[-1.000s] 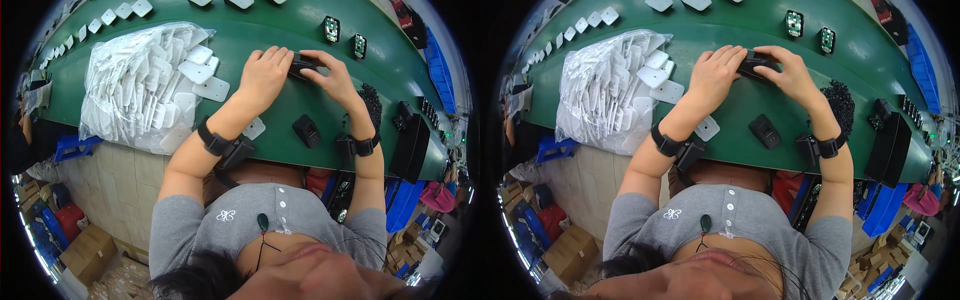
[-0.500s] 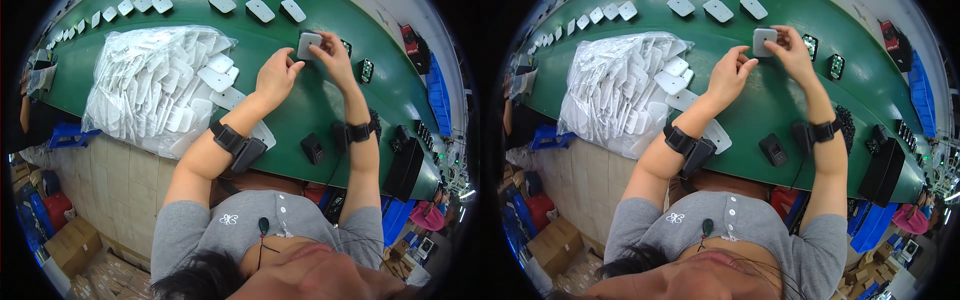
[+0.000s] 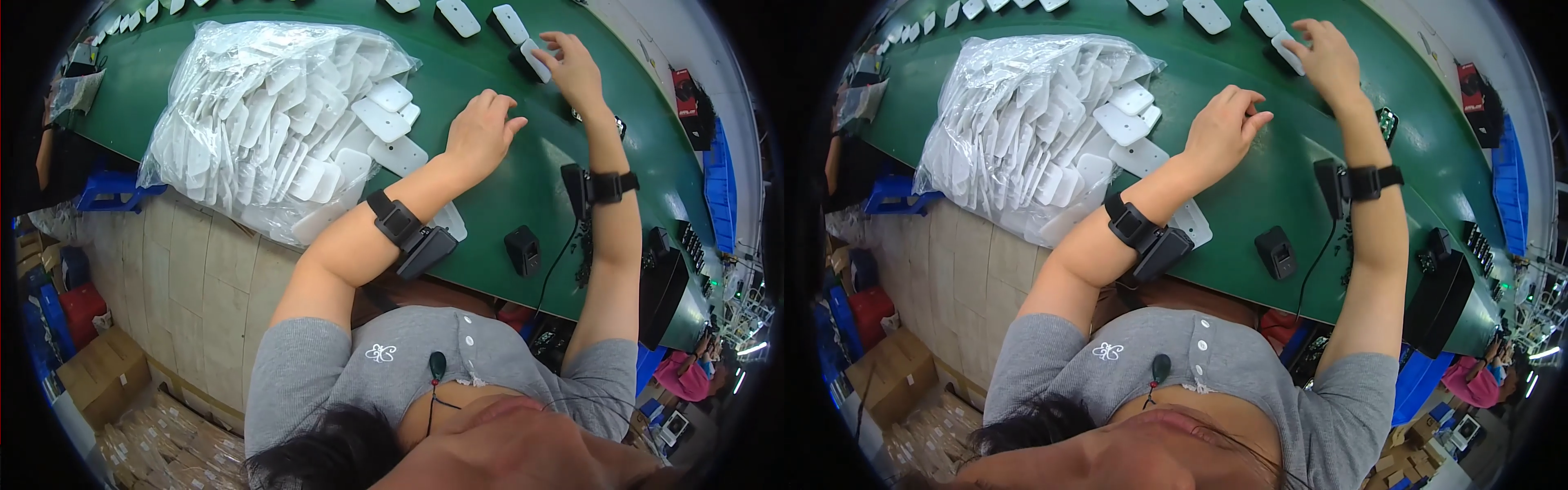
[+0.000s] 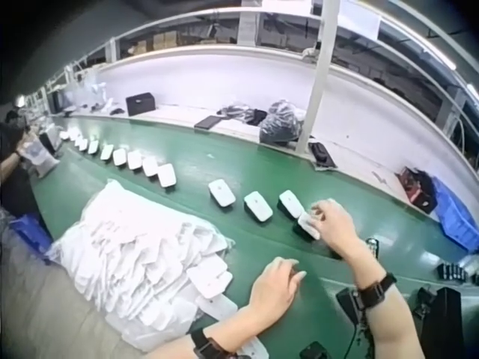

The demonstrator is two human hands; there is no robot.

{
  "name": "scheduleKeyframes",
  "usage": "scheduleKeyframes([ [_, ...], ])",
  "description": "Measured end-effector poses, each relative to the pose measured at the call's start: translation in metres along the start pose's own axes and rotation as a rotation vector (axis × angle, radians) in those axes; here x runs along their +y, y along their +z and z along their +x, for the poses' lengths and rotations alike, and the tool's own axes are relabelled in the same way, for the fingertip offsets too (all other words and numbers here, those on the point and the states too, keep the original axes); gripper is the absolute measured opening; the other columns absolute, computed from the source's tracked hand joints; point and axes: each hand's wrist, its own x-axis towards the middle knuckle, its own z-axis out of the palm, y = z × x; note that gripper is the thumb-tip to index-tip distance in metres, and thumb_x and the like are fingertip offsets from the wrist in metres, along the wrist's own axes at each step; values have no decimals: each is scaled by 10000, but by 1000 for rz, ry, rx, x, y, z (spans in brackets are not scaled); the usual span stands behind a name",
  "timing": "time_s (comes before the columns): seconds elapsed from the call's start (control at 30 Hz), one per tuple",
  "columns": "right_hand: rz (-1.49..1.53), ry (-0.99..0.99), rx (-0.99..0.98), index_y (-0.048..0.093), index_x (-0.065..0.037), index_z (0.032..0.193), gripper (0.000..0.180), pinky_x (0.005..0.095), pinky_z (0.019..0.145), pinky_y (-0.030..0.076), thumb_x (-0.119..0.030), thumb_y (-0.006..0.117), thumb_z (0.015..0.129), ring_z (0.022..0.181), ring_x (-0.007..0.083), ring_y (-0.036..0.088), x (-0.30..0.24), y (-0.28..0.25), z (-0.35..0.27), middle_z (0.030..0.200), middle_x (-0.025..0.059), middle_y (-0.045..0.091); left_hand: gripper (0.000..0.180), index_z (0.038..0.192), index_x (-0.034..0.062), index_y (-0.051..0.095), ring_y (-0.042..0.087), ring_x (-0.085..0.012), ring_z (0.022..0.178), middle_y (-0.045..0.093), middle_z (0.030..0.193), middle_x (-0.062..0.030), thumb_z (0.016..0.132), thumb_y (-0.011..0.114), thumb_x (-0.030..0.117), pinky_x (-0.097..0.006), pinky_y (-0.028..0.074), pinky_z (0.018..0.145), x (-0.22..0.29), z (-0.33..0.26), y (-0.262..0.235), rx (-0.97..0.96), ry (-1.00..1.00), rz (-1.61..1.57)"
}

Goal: Assembling small electronic casings by inserting internal components.

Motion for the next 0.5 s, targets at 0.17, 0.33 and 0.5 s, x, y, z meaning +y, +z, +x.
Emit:
scheduleKeyframes([
  [0.17,211,-604,-11,638,-127,1082,432,366,763,495,-271,781,701,917,258,602,-129,-5,-44,962,70,620,265,1021,28,598,574,-296,906,577,965,-116,874,646,243,-404,478,793,-10,-7,10,58,60,-21],
  [0.33,112,-645,-271,586,-152,1112,412,367,744,486,-275,737,749,926,236,580,-173,23,-70,1012,39,573,260,1001,3,593,567,-292,880,576,961,-128,846,678,194,-374,471,762,-9,-4,5,-14,132,100],
  [0.5,337,-487,-87,588,-90,1037,252,348,703,498,-126,675,803,848,247,621,-154,16,-66,921,76,603,285,1037,3,588,565,-279,921,579,1001,-139,823,679,169,-388,458,796,-14,-8,10,27,128,-71],
])
